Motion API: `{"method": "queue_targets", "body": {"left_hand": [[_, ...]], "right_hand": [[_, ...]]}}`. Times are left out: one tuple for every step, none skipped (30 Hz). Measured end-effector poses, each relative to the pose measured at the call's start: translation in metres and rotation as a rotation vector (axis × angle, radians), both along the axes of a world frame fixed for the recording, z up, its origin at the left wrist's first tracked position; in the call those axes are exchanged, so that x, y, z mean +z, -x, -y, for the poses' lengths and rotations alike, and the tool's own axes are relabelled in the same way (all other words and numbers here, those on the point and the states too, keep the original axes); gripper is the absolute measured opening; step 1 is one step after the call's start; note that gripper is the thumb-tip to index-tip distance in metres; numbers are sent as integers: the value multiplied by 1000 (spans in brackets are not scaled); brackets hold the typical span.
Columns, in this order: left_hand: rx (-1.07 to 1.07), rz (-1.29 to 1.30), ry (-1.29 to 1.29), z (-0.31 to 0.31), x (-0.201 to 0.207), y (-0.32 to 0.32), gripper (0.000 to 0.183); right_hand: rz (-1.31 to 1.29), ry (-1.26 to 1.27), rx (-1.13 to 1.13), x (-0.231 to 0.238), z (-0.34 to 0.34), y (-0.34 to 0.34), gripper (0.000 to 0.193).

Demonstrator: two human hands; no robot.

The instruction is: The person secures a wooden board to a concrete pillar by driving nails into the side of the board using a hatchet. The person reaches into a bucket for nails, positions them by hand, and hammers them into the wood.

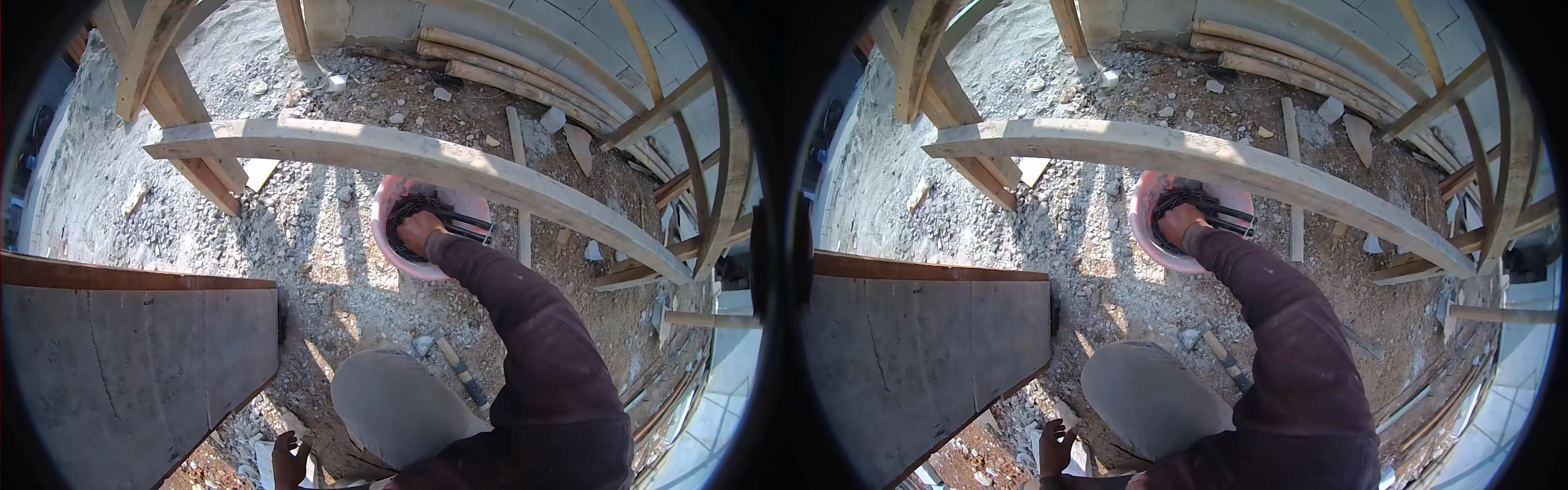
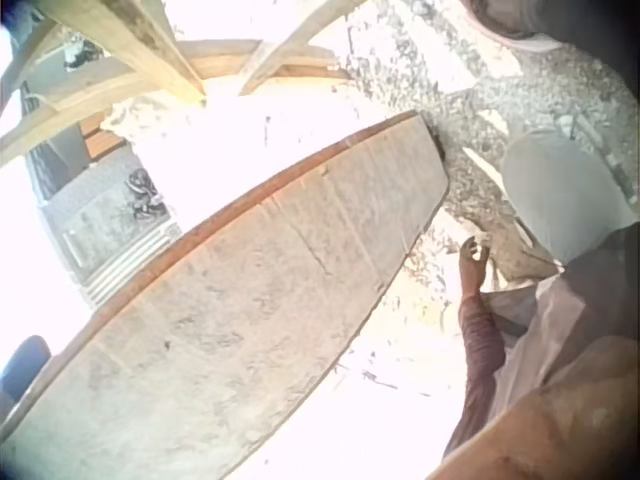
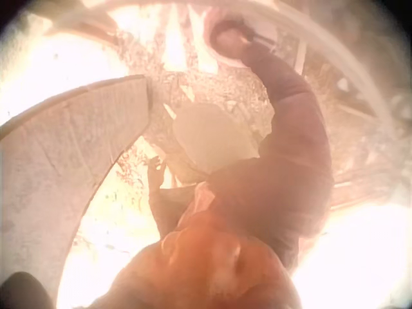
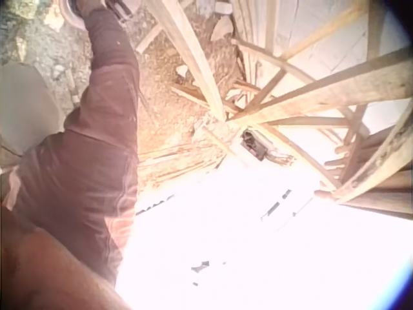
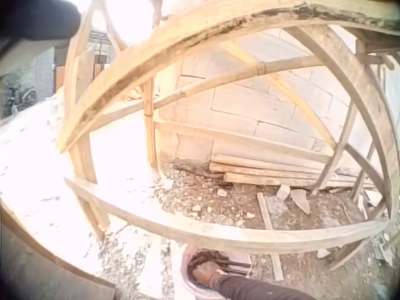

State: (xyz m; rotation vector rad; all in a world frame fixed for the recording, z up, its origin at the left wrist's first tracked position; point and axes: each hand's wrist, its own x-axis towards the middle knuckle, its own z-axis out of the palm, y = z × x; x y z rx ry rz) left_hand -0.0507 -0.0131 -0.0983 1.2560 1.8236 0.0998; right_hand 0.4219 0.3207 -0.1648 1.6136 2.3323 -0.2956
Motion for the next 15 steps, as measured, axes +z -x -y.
{"method": "queue_targets", "body": {"left_hand": [[-12,55,2,-1,-3,0,51],[-9,27,4,-1,-5,1,51],[-21,-3,1,-1,-8,2,51],[-46,1,-20,-1,-9,4,52],[-55,-12,-27,-1,-10,5,51],[-46,-43,-16,0,-10,6,51],[-32,-20,-12,2,-11,7,51],[-17,3,-4,3,-12,8,51],[-7,-4,-14,3,-14,10,51],[-15,12,23,5,-15,11,52],[12,17,40,6,-14,16,53],[41,45,25,8,-11,19,55],[2,64,-64,9,-6,23,55],[-2,58,-100,9,2,23,54],[-7,38,-138,6,11,20,53]], "right_hand": [[7,-18,-3,1,1,2,16],[-11,-40,10,3,2,2,17],[17,-34,-8,3,4,3,17],[9,-83,31,2,5,3,18],[49,-132,49,0,7,2,19],[2,-146,75,-3,8,2,19],[40,-92,65,-6,9,1,20],[83,-121,41,-9,9,1,20],[114,-1,7,-8,7,-1,20],[88,-23,11,-5,4,-2,19],[33,-21,-77,3,2,-1,20],[-118,-104,-177,16,3,-2,18],[-267,-205,-230,32,7,0,16],[-475,-213,-354,52,12,0,16],[-497,-306,-394,72,16,4,16]]}}
